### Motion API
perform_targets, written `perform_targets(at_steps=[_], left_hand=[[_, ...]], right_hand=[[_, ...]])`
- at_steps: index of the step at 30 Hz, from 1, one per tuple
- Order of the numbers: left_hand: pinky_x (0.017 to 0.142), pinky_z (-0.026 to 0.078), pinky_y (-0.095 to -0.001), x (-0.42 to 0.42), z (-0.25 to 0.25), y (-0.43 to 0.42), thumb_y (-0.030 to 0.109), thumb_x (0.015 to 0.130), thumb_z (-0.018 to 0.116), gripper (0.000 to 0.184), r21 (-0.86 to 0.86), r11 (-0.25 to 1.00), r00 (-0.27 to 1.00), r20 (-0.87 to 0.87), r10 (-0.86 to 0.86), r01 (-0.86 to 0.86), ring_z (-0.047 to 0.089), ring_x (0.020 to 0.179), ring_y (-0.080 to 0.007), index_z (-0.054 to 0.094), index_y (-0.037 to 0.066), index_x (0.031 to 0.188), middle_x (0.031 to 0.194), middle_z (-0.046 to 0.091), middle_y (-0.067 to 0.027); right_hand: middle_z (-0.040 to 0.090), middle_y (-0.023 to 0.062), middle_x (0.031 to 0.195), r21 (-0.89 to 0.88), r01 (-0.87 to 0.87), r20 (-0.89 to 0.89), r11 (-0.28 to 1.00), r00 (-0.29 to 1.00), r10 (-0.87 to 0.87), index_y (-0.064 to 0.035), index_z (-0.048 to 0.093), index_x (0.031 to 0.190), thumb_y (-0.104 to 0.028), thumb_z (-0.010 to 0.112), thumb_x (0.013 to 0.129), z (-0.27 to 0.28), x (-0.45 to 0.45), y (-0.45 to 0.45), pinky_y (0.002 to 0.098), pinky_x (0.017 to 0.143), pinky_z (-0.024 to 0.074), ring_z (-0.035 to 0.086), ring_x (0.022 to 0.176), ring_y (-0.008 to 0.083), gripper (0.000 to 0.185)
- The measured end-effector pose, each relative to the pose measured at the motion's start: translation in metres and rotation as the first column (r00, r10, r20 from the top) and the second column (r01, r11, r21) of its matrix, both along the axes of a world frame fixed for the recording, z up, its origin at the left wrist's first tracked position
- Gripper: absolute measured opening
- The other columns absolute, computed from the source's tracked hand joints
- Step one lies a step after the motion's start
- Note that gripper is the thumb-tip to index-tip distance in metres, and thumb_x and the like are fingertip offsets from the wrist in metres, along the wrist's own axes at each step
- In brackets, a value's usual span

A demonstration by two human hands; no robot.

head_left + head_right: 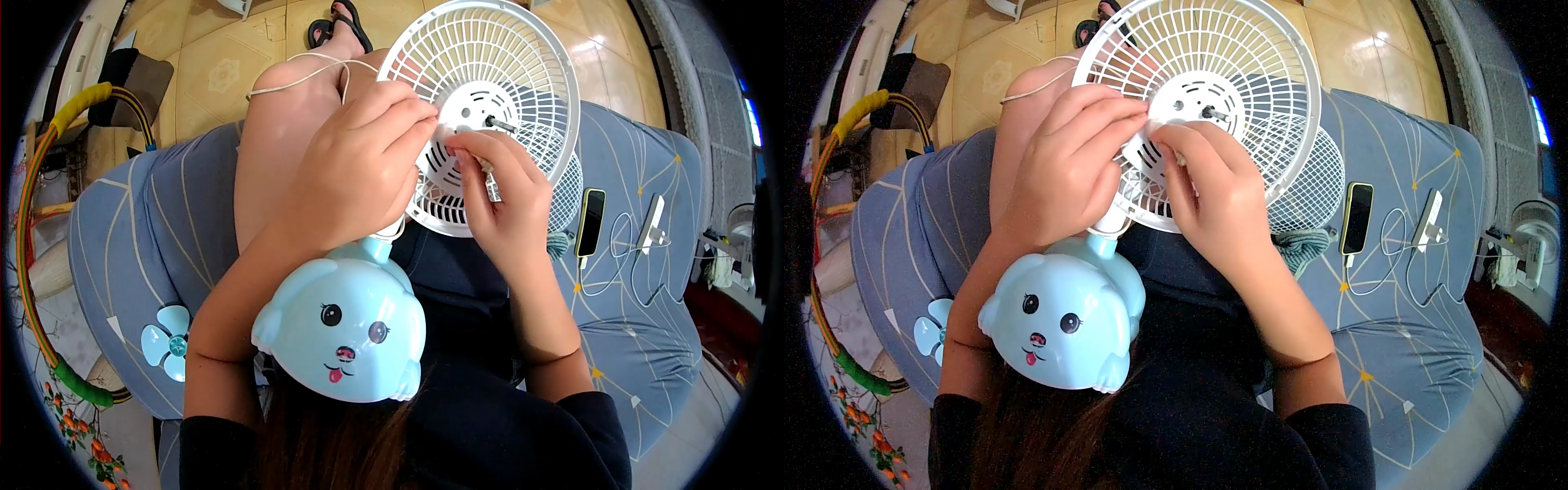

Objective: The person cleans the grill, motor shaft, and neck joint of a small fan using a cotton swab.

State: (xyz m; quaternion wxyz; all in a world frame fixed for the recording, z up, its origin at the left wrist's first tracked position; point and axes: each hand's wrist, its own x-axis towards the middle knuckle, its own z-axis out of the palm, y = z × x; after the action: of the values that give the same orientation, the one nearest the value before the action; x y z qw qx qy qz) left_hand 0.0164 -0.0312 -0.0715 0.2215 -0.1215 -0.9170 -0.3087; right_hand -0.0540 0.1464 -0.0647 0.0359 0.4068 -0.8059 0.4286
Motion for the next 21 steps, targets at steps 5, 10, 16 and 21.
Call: perform_targets(at_steps=[5, 10, 16, 21], left_hand=[[0.098, 0.048, -0.0422, 0.001, 0.001, -0.001, -0.008, 0.069, 0.058, 0.043, 0.013, 1.0, 1.0, 0.008, -0.001, 0.001, 0.056, 0.115, -0.0326, 0.067, -0.007, 0.111, 0.117, 0.064, -0.0152], [0.099, 0.047, -0.042, 0.001, 0.001, 0.001, -0.008, 0.069, 0.057, 0.042, 0.017, 1.0, 1.0, 0.009, 0.006, -0.006, 0.056, 0.115, -0.0328, 0.067, -0.007, 0.111, 0.117, 0.064, -0.0151], [0.098, 0.047, -0.0418, 0.001, -0.001, 0.0, -0.008, 0.069, 0.057, 0.042, 0.027, 0.999, 1.0, -0.002, 0.026, -0.026, 0.057, 0.114, -0.0328, 0.067, -0.007, 0.11, 0.117, 0.065, -0.015], [0.098, 0.048, -0.042, 0.001, 0.0, 0.0, -0.008, 0.068, 0.058, 0.043, 0.017, 1.0, 1.0, 0.003, 0.01, -0.01, 0.057, 0.114, -0.0328, 0.067, -0.007, 0.111, 0.116, 0.065, -0.0149]], right_hand=[[0.066, 0.0142, 0.085, 0.031, -0.016, 0.055, 0.999, 0.998, 0.014, -0.0009, 0.067, 0.099, 0.003, 0.066, 0.086, 0.0, -0.001, 0.003, 0.0363, 0.065, 0.053, 0.065, 0.073, 0.031, 0.013], [0.069, 0.0129, 0.086, 0.078, 0.006, 0.175, 0.997, 0.984, -0.019, 0.0001, 0.067, 0.097, 0.002, 0.065, 0.088, 0.007, 0.0, 0.012, 0.0317, 0.064, 0.053, 0.068, 0.071, 0.0252, 0.01], [0.072, 0.0118, 0.089, -0.105, 0.114, 0.317, 0.988, 0.945, -0.076, 0.0009, 0.067, 0.096, 0.001, 0.064, 0.09, 0.005, 0.003, 0.019, 0.0274, 0.069, 0.0542, 0.07, 0.077, 0.0195, 0.007], [0.071, 0.012, 0.089, -0.014, 0.046, 0.211, 0.999, 0.977, -0.042, -0.0007, 0.068, 0.097, 0.001, 0.065, 0.09, 0.002, 0.006, 0.013, 0.0291, 0.067, 0.0546, 0.069, 0.075, 0.0214, 0.008]])
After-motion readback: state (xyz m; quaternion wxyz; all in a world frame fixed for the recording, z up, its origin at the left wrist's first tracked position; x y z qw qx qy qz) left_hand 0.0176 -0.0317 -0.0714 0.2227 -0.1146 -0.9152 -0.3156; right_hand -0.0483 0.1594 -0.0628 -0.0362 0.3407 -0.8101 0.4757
